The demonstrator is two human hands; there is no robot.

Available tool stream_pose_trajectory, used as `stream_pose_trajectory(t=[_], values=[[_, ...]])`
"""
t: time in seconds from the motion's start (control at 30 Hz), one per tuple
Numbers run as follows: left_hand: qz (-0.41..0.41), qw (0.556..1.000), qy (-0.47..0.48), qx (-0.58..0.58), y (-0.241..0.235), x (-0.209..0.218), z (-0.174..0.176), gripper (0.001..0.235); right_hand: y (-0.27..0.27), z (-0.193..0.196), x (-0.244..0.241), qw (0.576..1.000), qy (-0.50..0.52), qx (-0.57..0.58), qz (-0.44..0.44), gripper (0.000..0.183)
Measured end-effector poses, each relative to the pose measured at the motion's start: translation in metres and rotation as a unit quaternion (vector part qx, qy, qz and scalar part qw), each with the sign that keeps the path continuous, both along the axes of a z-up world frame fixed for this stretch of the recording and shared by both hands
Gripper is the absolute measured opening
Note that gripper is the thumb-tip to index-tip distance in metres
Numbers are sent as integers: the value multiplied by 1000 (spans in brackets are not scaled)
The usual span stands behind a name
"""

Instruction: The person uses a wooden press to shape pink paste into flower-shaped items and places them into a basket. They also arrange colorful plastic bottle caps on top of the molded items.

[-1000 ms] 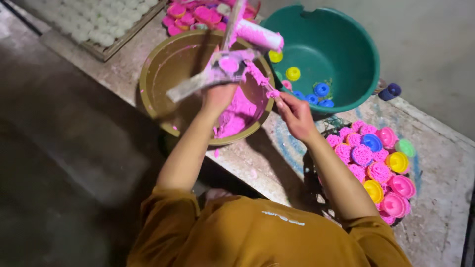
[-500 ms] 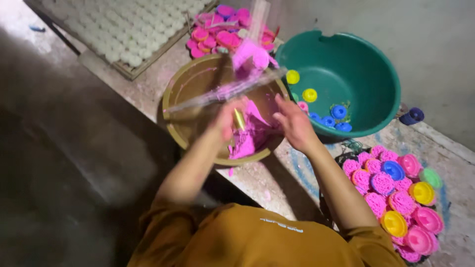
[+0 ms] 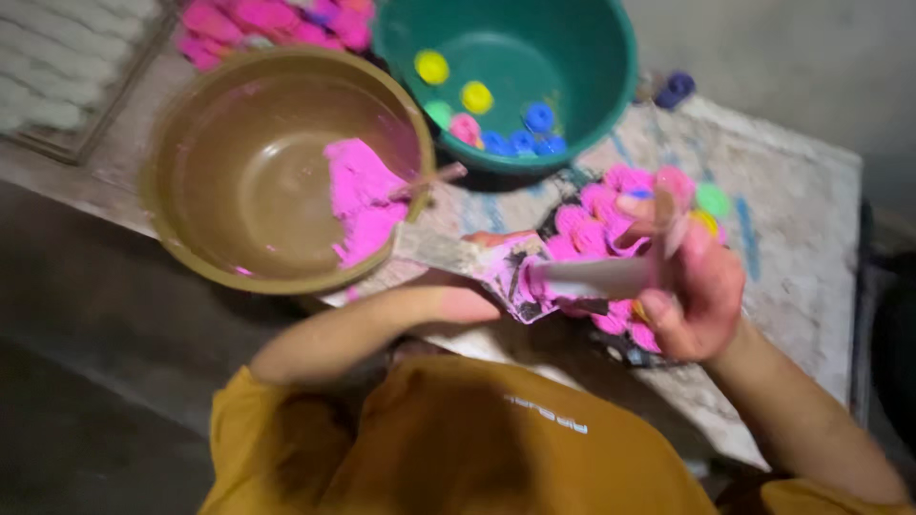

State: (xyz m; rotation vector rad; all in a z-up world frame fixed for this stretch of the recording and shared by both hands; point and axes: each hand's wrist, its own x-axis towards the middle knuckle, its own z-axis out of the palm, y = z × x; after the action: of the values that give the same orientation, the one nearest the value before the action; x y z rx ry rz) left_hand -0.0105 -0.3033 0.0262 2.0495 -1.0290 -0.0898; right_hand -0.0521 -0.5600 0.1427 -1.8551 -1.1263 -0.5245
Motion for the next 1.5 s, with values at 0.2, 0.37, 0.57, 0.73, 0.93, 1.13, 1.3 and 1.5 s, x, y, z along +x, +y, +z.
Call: stream_pose_trajectory(t=[0.2,0.37,0.57,0.73,0.93,1.13,1.3,1.5], values=[[-23,999,23,13,-78,-53,24,48,-64,-19,-70,985,-125,-118,-35,73],[-100,977,177,-58,-154,-59,16,41,-100,-44,-90,987,6,-99,-130,64],[-118,974,173,86,-159,-28,62,44,-178,-35,-79,770,620,4,153,107],[81,995,10,-53,-133,-27,39,51,-184,-77,-101,790,573,170,138,102],[315,888,199,-268,-109,-39,-164,64,-188,-94,-124,836,463,295,10,100],[132,735,488,-452,-119,-55,-281,65,-194,-120,-121,806,444,388,-46,106],[183,763,470,-405,-118,-33,-266,63,-198,-137,-129,794,441,408,-87,108],[164,811,490,-275,-96,68,-238,53,-193,-137,-141,796,430,407,-122,107]])
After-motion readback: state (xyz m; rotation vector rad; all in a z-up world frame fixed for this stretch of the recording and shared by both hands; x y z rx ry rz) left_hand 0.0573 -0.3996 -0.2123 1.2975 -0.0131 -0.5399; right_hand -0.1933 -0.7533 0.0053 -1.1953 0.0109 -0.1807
